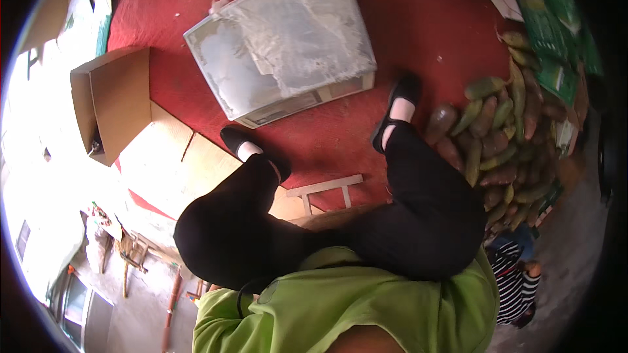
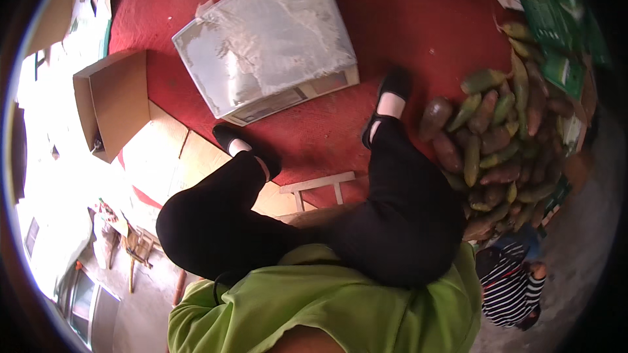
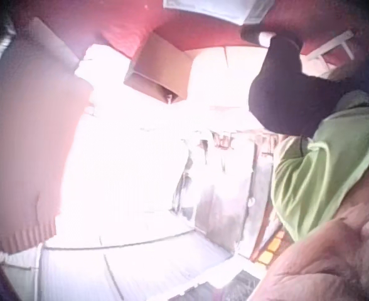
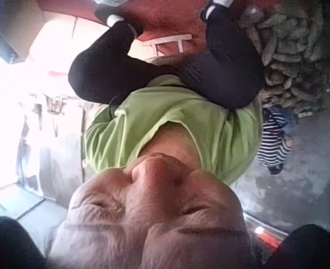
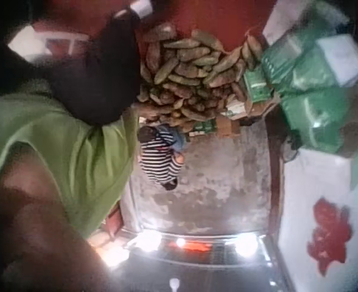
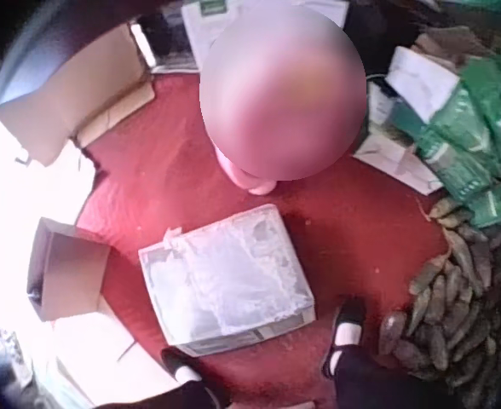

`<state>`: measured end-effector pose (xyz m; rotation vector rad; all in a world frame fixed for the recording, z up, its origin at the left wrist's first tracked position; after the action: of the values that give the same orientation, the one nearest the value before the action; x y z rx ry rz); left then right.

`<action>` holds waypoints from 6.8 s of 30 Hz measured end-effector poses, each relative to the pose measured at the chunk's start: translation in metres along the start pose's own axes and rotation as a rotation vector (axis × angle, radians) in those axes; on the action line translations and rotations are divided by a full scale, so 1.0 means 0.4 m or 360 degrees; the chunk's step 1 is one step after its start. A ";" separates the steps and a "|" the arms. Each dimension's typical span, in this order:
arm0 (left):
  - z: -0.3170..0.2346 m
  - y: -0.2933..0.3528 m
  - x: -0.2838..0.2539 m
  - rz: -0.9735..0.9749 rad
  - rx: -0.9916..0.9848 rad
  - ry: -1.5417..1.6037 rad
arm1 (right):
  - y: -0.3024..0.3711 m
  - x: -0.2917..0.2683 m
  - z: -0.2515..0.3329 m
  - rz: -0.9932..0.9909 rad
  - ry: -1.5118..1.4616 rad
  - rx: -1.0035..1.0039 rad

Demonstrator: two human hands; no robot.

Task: The person packs a bottle and a container into a cardboard box, folds the flaps, and weighs it on a digital scale. They then set the box aside and begin stacking green cartons near a pile of radishes.

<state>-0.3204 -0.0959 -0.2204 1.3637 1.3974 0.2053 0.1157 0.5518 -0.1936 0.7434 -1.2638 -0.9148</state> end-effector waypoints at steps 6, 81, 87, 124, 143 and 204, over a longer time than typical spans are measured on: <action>0.069 0.042 0.090 0.0015 -0.0279 0.0007 | -0.046 -0.353 0.203 0.0053 0.0361 -0.0046; -1.337 -0.442 0.064 -0.1016 0.0886 0.0147 | -0.385 0.071 2.587 -0.1775 0.2615 -0.1426; -1.343 -0.445 0.100 -0.0792 0.0667 0.0292 | -0.405 -0.006 2.553 -0.1633 0.2418 -0.1487; -0.256 -0.259 0.619 0.0087 0.0793 -0.1746 | -0.125 -0.008 2.087 -0.1247 0.2553 -0.2013; -0.332 -0.162 0.605 -0.0011 0.1080 -0.1469 | 0.032 0.108 1.714 -0.0919 0.2369 -0.1650; -0.343 -0.133 0.703 -0.0185 0.0683 -0.1581 | -0.071 0.071 1.644 -0.0534 0.1907 -0.1059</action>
<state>-0.3756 0.1808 -0.3662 1.4038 0.6685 -0.7978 -0.5354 0.5284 -0.0953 0.7573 0.2281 -0.8385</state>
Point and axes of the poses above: each hand's wrist, its own y-axis away from the middle knuckle, its own x-axis out of the palm, z = x × y, the point moved 10 cm from there along -y, towards the middle knuckle, and after that the axes turned 8 degrees about -x, right-handed, at the moved point
